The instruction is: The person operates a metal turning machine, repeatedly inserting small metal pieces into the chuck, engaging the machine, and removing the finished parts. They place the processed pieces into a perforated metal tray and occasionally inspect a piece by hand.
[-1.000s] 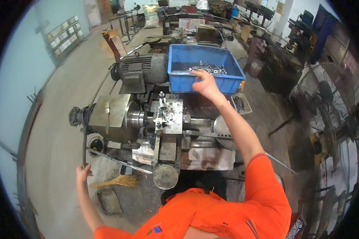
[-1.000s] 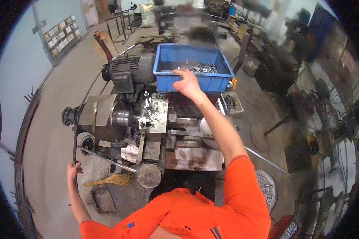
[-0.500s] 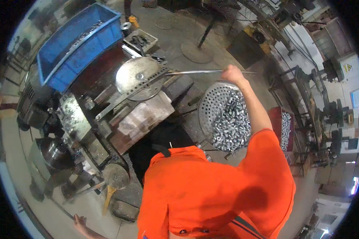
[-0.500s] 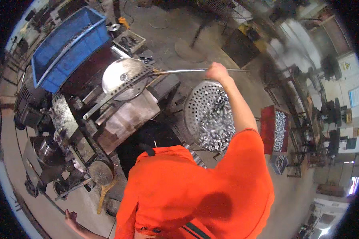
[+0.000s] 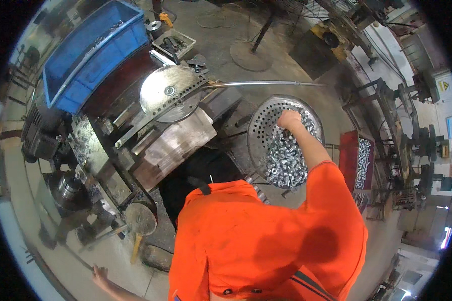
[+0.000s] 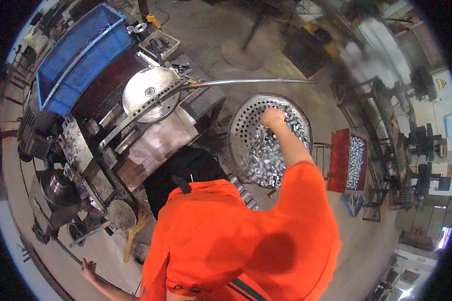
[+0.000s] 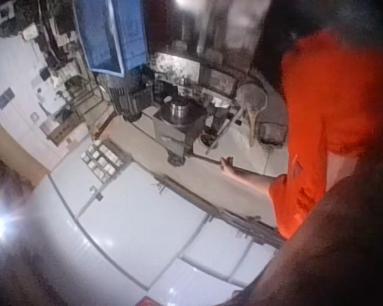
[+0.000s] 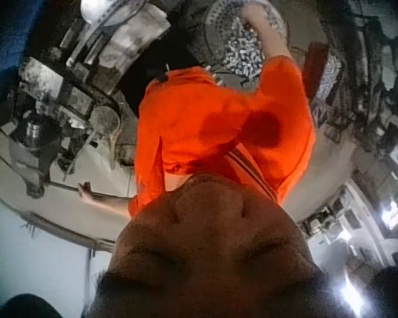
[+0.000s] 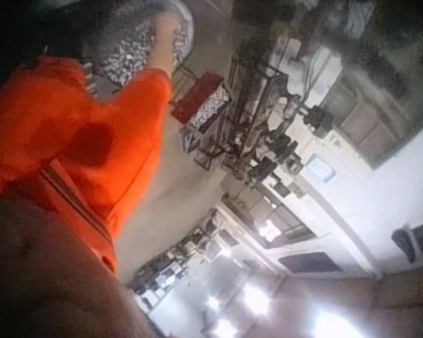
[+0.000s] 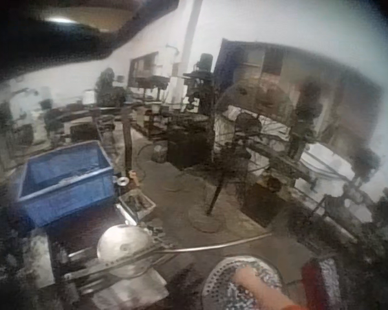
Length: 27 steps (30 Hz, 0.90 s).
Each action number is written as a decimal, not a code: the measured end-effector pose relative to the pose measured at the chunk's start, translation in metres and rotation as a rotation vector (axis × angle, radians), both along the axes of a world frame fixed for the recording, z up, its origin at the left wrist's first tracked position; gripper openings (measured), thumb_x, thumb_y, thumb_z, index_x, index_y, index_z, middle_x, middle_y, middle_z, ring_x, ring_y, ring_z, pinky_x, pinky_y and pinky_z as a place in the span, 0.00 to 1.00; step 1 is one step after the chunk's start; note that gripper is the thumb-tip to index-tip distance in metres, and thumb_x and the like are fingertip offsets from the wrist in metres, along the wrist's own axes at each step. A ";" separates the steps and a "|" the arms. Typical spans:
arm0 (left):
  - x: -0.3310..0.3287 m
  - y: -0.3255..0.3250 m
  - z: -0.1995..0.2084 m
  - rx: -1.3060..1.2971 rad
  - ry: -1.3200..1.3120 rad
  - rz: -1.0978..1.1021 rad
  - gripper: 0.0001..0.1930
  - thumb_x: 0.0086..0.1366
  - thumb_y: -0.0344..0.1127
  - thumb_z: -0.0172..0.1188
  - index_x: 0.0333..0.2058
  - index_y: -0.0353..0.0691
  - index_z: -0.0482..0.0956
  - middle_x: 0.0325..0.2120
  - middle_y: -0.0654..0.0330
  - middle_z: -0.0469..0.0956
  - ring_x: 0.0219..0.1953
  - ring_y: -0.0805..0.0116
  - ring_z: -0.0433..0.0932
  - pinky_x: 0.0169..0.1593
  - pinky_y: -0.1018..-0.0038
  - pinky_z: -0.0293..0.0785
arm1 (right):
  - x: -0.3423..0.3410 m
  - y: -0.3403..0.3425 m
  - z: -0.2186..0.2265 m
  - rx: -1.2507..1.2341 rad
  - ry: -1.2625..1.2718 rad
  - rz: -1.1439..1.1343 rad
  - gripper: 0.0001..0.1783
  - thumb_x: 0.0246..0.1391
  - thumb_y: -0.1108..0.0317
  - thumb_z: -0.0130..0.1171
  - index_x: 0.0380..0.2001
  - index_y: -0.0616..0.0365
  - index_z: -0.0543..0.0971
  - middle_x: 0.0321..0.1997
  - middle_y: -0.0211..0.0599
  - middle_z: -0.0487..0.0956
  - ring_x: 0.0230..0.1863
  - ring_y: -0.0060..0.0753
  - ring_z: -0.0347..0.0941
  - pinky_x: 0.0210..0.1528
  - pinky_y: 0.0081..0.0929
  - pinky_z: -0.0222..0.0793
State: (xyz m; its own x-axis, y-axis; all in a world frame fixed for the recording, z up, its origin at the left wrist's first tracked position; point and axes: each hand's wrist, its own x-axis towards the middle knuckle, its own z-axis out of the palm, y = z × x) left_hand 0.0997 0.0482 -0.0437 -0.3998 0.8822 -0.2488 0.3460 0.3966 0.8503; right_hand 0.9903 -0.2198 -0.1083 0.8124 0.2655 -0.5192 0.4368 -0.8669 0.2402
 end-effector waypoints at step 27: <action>-0.005 -0.024 0.005 -0.032 0.046 0.022 0.20 0.54 0.42 0.63 0.39 0.34 0.72 0.21 0.63 0.69 0.23 0.72 0.69 0.28 0.75 0.69 | 0.047 -0.008 -0.073 0.213 -0.174 0.421 0.18 0.47 0.53 0.46 0.24 0.50 0.81 0.32 0.40 0.80 0.34 0.47 0.75 0.38 0.40 0.71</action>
State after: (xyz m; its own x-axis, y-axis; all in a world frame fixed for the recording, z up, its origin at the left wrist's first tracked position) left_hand 0.0949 0.0244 -0.0383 -0.4304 0.8651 -0.2576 0.3757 0.4311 0.8203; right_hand 1.0375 -0.2278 -0.1816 0.6817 0.6741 -0.2843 0.7284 -0.6617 0.1775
